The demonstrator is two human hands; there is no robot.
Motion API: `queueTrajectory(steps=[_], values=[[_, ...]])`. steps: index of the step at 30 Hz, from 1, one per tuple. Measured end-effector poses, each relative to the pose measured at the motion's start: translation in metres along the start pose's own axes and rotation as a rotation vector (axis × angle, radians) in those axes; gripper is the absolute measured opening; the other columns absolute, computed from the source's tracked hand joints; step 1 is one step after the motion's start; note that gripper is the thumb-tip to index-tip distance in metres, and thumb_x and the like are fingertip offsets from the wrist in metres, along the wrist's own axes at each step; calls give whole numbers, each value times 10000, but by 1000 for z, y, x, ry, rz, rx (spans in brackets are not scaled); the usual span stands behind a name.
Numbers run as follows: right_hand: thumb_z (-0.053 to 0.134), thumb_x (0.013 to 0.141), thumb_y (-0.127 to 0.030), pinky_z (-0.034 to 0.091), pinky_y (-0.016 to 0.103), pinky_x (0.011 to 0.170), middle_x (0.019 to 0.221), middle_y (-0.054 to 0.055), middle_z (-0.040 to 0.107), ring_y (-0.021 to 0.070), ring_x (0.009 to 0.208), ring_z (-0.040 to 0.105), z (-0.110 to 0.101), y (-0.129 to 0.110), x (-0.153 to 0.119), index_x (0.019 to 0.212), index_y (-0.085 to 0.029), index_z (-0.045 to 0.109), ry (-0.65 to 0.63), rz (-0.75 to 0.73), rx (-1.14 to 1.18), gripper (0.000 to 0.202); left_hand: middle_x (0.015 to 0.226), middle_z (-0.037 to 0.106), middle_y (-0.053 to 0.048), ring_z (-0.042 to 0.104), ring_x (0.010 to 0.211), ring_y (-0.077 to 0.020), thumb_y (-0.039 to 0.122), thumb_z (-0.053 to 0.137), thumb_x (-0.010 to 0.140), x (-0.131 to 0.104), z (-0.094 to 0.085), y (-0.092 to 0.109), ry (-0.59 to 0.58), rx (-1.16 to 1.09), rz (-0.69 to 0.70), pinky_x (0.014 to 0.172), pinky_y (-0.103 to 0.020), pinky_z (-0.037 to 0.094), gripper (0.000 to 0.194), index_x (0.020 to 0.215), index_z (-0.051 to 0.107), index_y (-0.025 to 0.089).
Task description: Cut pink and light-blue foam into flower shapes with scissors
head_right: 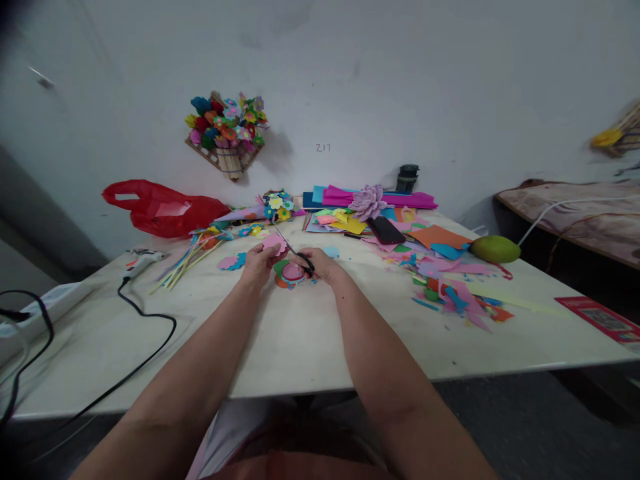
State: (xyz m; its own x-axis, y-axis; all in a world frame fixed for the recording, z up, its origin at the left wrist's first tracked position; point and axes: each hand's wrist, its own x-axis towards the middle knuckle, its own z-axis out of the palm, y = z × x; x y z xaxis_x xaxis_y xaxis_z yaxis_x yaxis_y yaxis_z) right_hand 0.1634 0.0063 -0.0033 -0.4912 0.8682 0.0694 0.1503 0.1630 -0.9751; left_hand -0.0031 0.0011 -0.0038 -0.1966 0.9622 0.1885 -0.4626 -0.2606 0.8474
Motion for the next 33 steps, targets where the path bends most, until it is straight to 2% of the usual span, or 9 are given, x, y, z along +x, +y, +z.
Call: queueTrajectory(steps=[10,16,23,33], values=[[629,792,-447,246,193,341,524,-30,530,66,381,428,0,1,1,723,-158,541,-9,-25,-12,310,674,674,-42,692,701,-210,260,853,471,3,-4,-2,4,-13,17,771,-369,552,341,687,608,161],[626,800,-430,255,180,339,514,-33,529,63,376,436,-1,4,3,722,-157,540,-17,-19,-26,296,688,681,-37,695,693,-197,250,838,500,2,-3,-1,21,-3,10,774,-355,546,312,697,612,161],[611,824,-384,249,169,330,492,-39,524,56,362,431,-1,1,1,718,-158,537,-13,3,-23,261,726,683,-58,709,797,-224,206,806,564,1,-2,1,44,16,-14,765,-334,538,256,735,623,152],[645,782,-404,247,169,335,490,-46,519,54,359,424,-2,5,5,694,-156,534,-22,3,-11,286,712,682,-53,693,686,-183,207,803,565,2,-4,0,33,10,-10,755,-332,545,245,735,648,124]])
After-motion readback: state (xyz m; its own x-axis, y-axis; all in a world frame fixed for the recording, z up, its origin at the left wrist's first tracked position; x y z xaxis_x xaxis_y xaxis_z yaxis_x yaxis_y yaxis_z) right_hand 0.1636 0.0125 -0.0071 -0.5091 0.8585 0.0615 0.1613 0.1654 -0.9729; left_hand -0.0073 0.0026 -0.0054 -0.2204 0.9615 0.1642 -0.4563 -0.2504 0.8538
